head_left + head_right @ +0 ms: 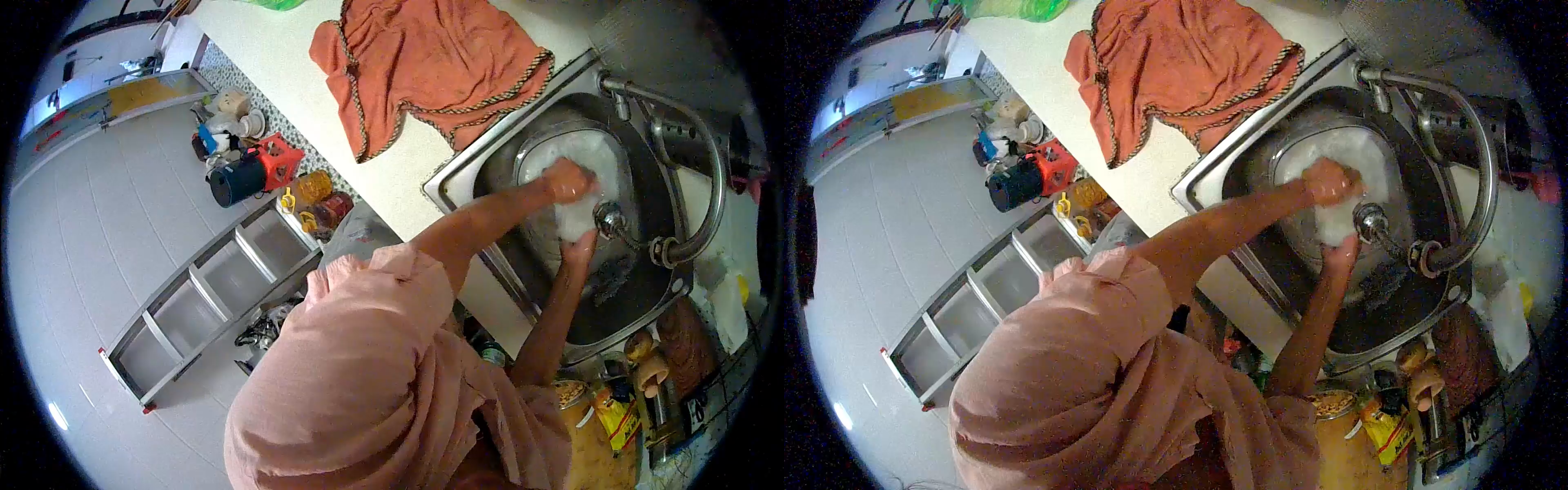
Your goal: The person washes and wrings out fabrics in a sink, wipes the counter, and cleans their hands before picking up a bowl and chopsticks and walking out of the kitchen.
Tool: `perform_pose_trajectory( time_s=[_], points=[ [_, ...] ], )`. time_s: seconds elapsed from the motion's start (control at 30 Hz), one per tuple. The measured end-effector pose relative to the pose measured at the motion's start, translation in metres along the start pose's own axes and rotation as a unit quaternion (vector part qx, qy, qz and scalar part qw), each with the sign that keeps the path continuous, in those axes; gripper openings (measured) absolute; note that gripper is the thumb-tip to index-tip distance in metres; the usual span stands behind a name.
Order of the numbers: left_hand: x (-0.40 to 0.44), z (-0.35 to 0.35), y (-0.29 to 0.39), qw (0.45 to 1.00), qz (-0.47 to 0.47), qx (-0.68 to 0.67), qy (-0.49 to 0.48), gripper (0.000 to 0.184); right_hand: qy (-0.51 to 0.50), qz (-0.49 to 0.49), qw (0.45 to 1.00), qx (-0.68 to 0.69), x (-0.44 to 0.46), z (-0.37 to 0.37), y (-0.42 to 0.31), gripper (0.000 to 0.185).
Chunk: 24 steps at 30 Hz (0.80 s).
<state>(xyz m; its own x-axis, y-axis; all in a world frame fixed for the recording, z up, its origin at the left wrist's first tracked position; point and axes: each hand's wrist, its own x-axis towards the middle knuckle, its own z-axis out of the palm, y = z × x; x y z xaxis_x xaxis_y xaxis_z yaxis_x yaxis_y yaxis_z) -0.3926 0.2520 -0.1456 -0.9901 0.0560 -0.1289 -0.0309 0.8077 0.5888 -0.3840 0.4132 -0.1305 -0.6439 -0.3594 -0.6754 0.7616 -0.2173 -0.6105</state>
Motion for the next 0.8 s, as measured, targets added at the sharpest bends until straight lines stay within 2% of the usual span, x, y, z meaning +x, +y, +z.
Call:
perform_pose_trajectory(
  time_s=[0.03, 0.07, 0.1, 0.13, 0.17, 0.2, 0.23, 0.27, 0.3, 0.33, 0.37, 0.43, 0.47, 0.53, 0.57, 0.6, 0.63, 0.67, 0.7, 0.73, 0.77, 0.8],
  points=[
    [0.003, 0.014, -0.015, 0.999, -0.019, 0.007, 0.026, 0.024, 0.011, -0.003, 0.999, -0.045, 0.000, -0.003, -0.005, 0.050],
    [0.003, 0.012, -0.023, 0.998, -0.057, 0.001, 0.030, 0.023, 0.017, -0.035, 0.985, -0.167, 0.004, -0.011, -0.003, 0.052],
    [0.001, 0.011, -0.027, 0.995, -0.093, -0.002, 0.034, 0.022, 0.007, -0.121, 0.919, -0.376, 0.010, -0.021, -0.001, 0.053],
    [0.003, 0.015, -0.025, 0.996, -0.087, 0.001, 0.036, 0.022, 0.006, -0.232, 0.803, -0.549, 0.018, -0.029, 0.002, 0.055],
    [0.000, 0.024, -0.023, 0.984, -0.128, 0.050, 0.109, 0.023, 0.015, -0.268, 0.763, -0.588, 0.026, -0.034, 0.006, 0.057],
    [-0.004, 0.033, -0.022, 0.964, -0.173, 0.096, 0.177, 0.023, 0.043, -0.159, 0.846, -0.507, 0.042, -0.048, 0.010, 0.057],
    [-0.006, 0.027, -0.024, 0.963, -0.175, 0.097, 0.178, 0.023, 0.069, -0.046, 0.907, -0.412, 0.060, -0.068, 0.018, 0.058],
    [-0.006, 0.023, -0.031, 0.988, -0.106, 0.099, 0.054, 0.025, 0.095, 0.067, 0.945, -0.306, 0.079, -0.093, 0.031, 0.058],
    [-0.003, 0.021, -0.035, 0.992, -0.035, 0.095, -0.071, 0.030, 0.098, 0.066, 0.945, -0.306, 0.090, -0.120, 0.052, 0.058],
    [0.005, 0.032, -0.040, 0.993, -0.029, 0.090, -0.069, 0.030, 0.094, 0.076, 0.955, -0.271, 0.091, -0.131, 0.056, 0.057],
    [0.016, 0.043, -0.041, 0.984, -0.173, -0.009, -0.042, 0.027, 0.067, 0.085, 0.979, -0.175, 0.089, -0.130, 0.059, 0.055],
    [0.029, 0.046, -0.011, 0.962, -0.233, -0.129, 0.060, 0.024, -0.003, 0.091, 0.996, 0.026, 0.090, -0.134, 0.070, 0.053],
    [0.007, 0.024, 0.012, 0.968, -0.152, -0.152, 0.134, 0.022, -0.046, 0.088, 0.988, 0.116, 0.099, -0.139, 0.082, 0.053],
    [-0.020, -0.001, 0.037, 0.962, -0.058, -0.266, -0.008, 0.024, -0.130, 0.043, 0.953, 0.269, 0.117, -0.140, 0.113, 0.049],
    [-0.027, 0.010, 0.037, 0.963, -0.013, -0.266, -0.039, 0.031, -0.172, 0.011, 0.922, 0.346, 0.118, -0.122, 0.124, 0.045],
    [-0.041, -0.015, 0.038, 0.933, 0.035, -0.356, 0.029, 0.022, -0.108, -0.091, 0.962, 0.234, 0.145, -0.134, 0.149, 0.044],
    [-0.042, -0.019, 0.027, 0.923, -0.016, -0.379, 0.067, 0.012, -0.171, -0.043, 0.933, 0.314, 0.106, -0.073, 0.092, 0.043],
    [-0.043, -0.017, -0.001, 0.929, 0.082, -0.322, 0.164, 0.023, -0.225, 0.016, 0.895, 0.385, 0.055, 0.008, 0.020, 0.043],
    [-0.044, -0.072, 0.008, 0.922, -0.021, -0.347, 0.169, 0.033, -0.211, -0.110, 0.960, 0.147, 0.063, 0.024, 0.008, 0.041],
    [-0.037, -0.090, -0.001, 0.904, -0.147, -0.364, 0.167, 0.032, -0.146, -0.223, 0.959, -0.098, 0.072, 0.040, -0.003, 0.040],
    [-0.029, -0.111, 0.004, 0.841, -0.142, -0.478, 0.211, 0.027, -0.138, -0.227, 0.959, -0.096, 0.073, 0.039, -0.009, 0.040],
    [-0.025, -0.133, 0.012, 0.848, -0.122, -0.451, 0.249, 0.030, -0.216, -0.127, 0.953, 0.170, 0.071, 0.041, -0.014, 0.040]
  ],
)
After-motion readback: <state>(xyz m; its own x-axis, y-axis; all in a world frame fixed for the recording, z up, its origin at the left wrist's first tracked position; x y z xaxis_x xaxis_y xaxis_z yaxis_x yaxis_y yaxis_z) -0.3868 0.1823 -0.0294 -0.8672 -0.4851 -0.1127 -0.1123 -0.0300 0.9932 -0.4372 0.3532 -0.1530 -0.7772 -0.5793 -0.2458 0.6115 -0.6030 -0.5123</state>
